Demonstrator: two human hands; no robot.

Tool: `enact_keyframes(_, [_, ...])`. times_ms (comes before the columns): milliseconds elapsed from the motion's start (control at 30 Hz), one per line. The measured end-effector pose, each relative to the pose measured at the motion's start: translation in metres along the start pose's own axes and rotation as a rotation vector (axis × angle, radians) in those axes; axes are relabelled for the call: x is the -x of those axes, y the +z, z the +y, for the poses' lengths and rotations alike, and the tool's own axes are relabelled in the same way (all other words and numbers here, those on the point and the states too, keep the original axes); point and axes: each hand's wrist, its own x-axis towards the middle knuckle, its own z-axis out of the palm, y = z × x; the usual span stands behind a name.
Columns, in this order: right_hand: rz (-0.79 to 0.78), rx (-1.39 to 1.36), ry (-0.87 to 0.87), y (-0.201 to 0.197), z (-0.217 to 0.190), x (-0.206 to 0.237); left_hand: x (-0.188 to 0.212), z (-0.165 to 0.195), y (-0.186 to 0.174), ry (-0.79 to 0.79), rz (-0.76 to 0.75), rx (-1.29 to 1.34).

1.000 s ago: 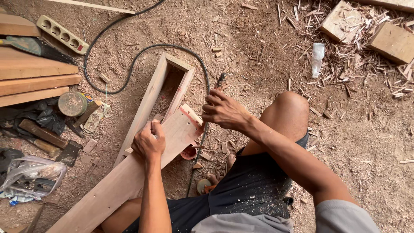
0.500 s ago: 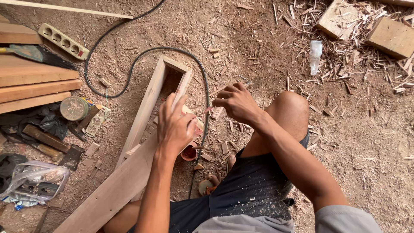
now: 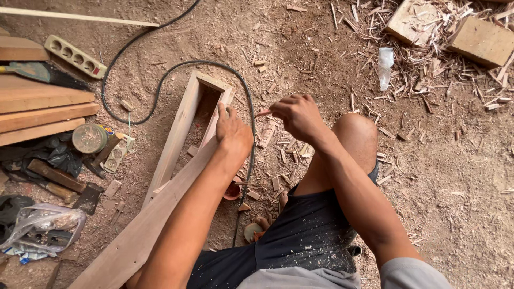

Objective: The person sits on the floor and uses a small stick to apply reddish filler from a container into the joints of a long wooden frame. They repeatedly dip the stick into the filler and spread it along the seams, occasionally adjusting the frame's position.

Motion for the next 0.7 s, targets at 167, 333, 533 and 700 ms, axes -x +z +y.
enact_keyframes(167, [0.147,-0.07,0.052,-0.016,0.017,0.008,-0.012,0.013,-0.004,0.114,-0.094,-0.154])
enact_keyframes(333, [0.031,-0.197,0.233,-0.026,0.02,0.007,-0.002,0.019,-0.013,0.205,-0.165,-0.263])
enact_keyframes(533, [0.176,-0.128,0.097,-0.033,0.022,0.005,-0.004,0.017,-0.018,0.205,-0.202,-0.334])
enact_keyframes(700, [0.139,-0.237,0.144,-0.04,0.023,0.004,-0.018,-0.026,-0.014,0.173,0.355,0.009])
